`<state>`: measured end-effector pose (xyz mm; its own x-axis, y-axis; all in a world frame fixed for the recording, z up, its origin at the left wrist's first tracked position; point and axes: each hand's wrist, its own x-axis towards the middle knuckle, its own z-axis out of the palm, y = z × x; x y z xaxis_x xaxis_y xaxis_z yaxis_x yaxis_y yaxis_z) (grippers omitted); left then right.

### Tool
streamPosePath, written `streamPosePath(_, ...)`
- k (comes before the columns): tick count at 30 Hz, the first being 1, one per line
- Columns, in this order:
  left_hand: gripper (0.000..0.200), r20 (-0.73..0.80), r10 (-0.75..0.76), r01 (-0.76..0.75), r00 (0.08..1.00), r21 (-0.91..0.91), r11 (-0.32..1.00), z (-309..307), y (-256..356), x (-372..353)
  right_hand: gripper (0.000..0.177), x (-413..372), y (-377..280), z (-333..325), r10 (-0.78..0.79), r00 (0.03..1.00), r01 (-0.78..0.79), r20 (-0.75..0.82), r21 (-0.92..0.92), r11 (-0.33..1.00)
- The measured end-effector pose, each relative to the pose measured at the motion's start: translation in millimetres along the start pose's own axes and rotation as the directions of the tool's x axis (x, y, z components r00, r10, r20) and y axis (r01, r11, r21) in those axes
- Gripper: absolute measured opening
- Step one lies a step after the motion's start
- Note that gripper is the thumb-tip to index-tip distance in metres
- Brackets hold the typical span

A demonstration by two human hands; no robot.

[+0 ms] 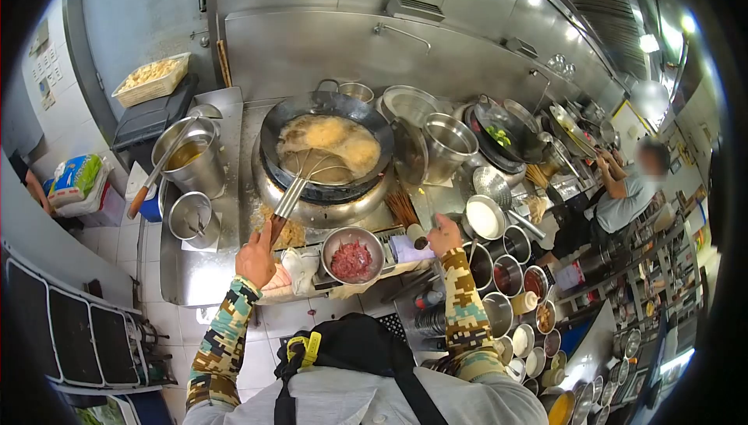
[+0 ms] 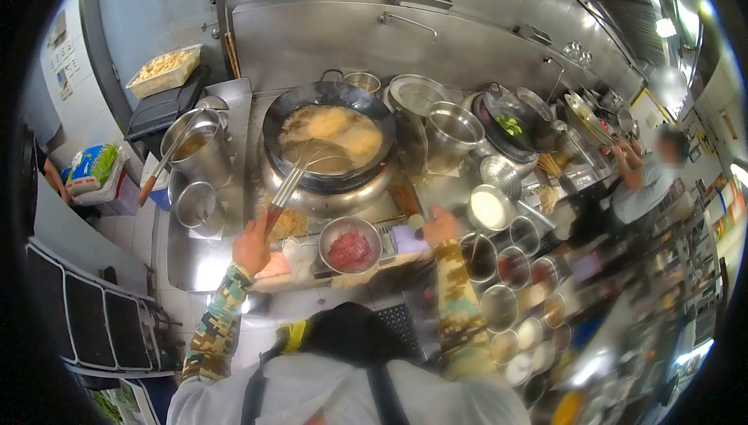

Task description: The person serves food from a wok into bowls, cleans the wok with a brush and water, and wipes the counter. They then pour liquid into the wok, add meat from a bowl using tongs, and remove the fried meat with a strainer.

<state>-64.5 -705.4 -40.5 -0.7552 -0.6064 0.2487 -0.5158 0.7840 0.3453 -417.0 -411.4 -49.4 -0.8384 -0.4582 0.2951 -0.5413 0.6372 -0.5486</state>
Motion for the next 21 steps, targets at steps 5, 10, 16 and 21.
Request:
streamPosePath(5, 0.074, -0.01, 0.014, -0.014, 1.0, 0.017, 1.0, -6.6, -1.2, 2.1, 0.051, -10.1, -42.8, -47.4, -0.051, 0.997, 0.054, 0.059, -0.054, 0.997)
streamPosePath(10, 0.077, -0.011, 0.076, -0.076, 0.997, 0.023, 0.997, -2.0, -8.5, 2.7, 0.049, 19.1, -103.3, -99.6, -0.419, 0.87, 0.399, 0.26, 0.126, 0.908)
streamPosePath(16, 0.073, -0.043, 0.085, -0.081, 0.995, 0.073, 0.994, -13.2, -5.3, 2.8, 0.028, 52.1, -115.7, -42.0, -0.421, 0.814, 0.514, 0.401, -0.16, 0.842)
streamPosePath(21, 0.069, -0.069, 0.118, -0.113, 0.991, 0.071, 0.991, -29.2, -1.8, 3.2, 0.031, 65.3, -132.5, -35.5, -0.346, 0.867, 0.443, 0.358, -0.237, 0.864)
